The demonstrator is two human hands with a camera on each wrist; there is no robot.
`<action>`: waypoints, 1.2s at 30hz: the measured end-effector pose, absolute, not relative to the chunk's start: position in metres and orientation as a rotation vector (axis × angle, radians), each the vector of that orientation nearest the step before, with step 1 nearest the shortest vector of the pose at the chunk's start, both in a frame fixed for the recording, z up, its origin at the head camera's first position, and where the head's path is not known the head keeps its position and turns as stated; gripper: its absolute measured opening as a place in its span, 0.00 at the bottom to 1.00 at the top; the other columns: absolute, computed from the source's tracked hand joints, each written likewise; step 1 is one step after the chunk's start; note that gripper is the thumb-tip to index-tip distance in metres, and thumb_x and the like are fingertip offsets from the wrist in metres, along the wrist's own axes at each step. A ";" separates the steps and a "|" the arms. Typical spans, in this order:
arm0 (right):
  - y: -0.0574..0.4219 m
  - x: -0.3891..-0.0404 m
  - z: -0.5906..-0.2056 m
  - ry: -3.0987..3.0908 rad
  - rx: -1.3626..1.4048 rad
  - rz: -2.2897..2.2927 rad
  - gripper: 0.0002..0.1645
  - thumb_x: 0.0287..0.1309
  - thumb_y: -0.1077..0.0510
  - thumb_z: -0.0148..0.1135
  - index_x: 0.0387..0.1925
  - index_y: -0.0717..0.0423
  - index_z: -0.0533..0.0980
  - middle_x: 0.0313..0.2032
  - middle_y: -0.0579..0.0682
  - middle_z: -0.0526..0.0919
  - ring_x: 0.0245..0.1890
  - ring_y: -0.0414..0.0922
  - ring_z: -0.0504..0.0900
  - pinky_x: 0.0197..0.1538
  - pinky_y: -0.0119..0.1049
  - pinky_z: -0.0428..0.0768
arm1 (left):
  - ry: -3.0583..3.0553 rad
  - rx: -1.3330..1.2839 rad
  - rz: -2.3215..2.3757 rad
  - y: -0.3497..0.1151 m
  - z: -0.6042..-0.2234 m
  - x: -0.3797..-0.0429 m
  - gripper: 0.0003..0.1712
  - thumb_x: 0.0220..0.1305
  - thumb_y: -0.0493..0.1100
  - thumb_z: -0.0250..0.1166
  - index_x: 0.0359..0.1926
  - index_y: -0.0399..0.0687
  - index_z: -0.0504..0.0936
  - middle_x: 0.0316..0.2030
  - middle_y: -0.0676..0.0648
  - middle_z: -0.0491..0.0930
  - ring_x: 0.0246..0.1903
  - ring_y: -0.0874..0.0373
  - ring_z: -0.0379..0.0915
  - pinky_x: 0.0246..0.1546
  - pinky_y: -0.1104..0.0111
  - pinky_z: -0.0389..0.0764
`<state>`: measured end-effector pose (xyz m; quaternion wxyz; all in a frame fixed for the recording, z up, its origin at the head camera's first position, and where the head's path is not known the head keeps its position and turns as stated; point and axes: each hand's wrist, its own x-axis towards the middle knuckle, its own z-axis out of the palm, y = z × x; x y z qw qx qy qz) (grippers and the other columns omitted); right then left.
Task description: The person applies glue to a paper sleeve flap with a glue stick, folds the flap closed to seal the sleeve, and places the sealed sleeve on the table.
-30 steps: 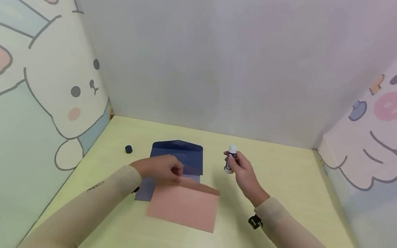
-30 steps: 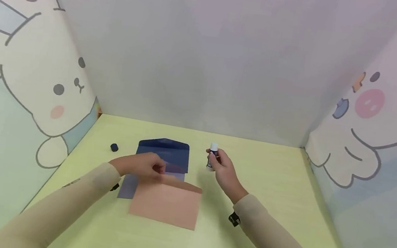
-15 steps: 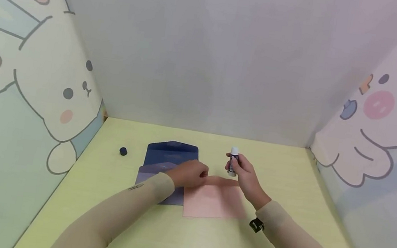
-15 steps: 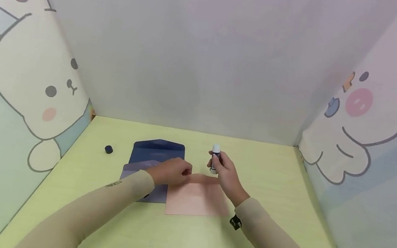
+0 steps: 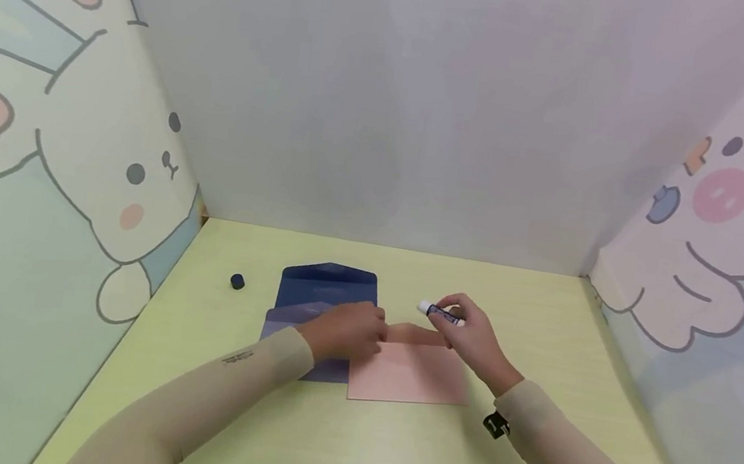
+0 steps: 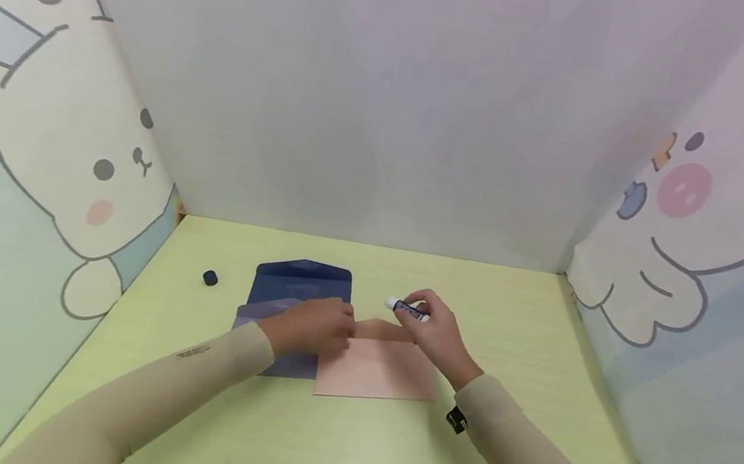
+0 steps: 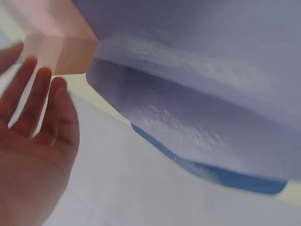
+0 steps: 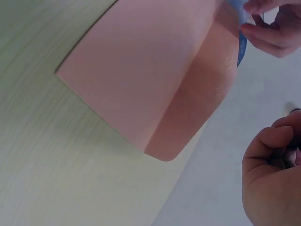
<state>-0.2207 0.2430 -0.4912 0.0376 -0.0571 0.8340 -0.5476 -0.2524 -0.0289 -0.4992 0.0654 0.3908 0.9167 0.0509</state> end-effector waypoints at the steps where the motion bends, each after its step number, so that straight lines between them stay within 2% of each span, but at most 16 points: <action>1: 0.242 -0.222 -0.493 2.571 -0.165 -1.648 0.21 0.69 0.45 0.74 0.56 0.48 0.79 0.38 0.59 0.83 0.27 0.45 0.78 0.31 0.43 0.81 | 2.747 1.212 0.067 -0.031 -0.500 -0.249 0.11 0.75 0.55 0.67 0.52 0.66 0.92 0.51 0.57 0.86 0.47 0.61 0.79 0.51 0.64 0.86; 5: 0.231 -0.225 -0.502 2.560 -0.160 -1.535 0.21 0.62 0.43 0.80 0.51 0.47 0.85 0.46 0.54 0.88 0.35 0.49 0.85 0.40 0.46 0.88 | 2.688 1.268 -0.147 -0.039 -0.506 -0.239 0.21 0.69 0.68 0.71 0.59 0.75 0.89 0.60 0.58 0.85 0.55 0.60 0.77 0.57 0.61 0.84; 9: 0.221 -0.228 -0.510 2.570 -0.222 -1.395 0.19 0.61 0.42 0.79 0.47 0.47 0.87 0.44 0.51 0.91 0.38 0.48 0.88 0.43 0.42 0.88 | 2.704 1.311 -0.220 -0.041 -0.509 -0.235 0.29 0.64 0.74 0.72 0.62 0.74 0.88 0.62 0.57 0.85 0.57 0.58 0.79 0.60 0.60 0.84; 13: 0.214 -0.230 -0.519 2.677 -0.258 -1.207 0.15 0.64 0.41 0.77 0.41 0.45 0.85 0.38 0.44 0.90 0.37 0.42 0.85 0.43 0.36 0.83 | 2.731 1.334 -0.260 -0.040 -0.510 -0.235 0.29 0.65 0.73 0.71 0.61 0.70 0.88 0.58 0.57 0.86 0.54 0.58 0.80 0.58 0.61 0.85; 17: 0.207 -0.232 -0.526 2.721 -0.256 -1.116 0.15 0.66 0.40 0.76 0.38 0.45 0.84 0.35 0.43 0.88 0.36 0.42 0.82 0.42 0.36 0.81 | 2.740 1.299 -0.239 -0.040 -0.511 -0.235 0.28 0.67 0.70 0.72 0.62 0.67 0.88 0.58 0.56 0.87 0.55 0.57 0.81 0.61 0.61 0.84; 21: 0.202 -0.234 -0.531 2.758 -0.272 -1.084 0.14 0.67 0.41 0.75 0.38 0.45 0.83 0.34 0.43 0.88 0.35 0.42 0.81 0.42 0.36 0.80 | 2.742 1.292 -0.193 -0.042 -0.510 -0.235 0.27 0.66 0.68 0.74 0.63 0.70 0.87 0.59 0.56 0.87 0.57 0.56 0.83 0.64 0.59 0.84; 25: 0.198 -0.235 -0.533 2.793 -0.326 -1.030 0.13 0.67 0.42 0.75 0.37 0.45 0.83 0.32 0.42 0.86 0.33 0.41 0.80 0.41 0.36 0.80 | 2.738 1.322 -0.174 -0.043 -0.509 -0.235 0.27 0.66 0.68 0.74 0.63 0.74 0.87 0.59 0.56 0.88 0.58 0.57 0.83 0.64 0.60 0.84; 36: 0.195 -0.231 -0.528 2.884 -0.426 -0.865 0.13 0.68 0.44 0.74 0.32 0.44 0.81 0.28 0.41 0.82 0.30 0.40 0.78 0.40 0.36 0.78 | 2.743 1.345 -0.191 -0.043 -0.509 -0.235 0.26 0.65 0.68 0.75 0.62 0.73 0.88 0.59 0.55 0.88 0.57 0.57 0.83 0.64 0.61 0.84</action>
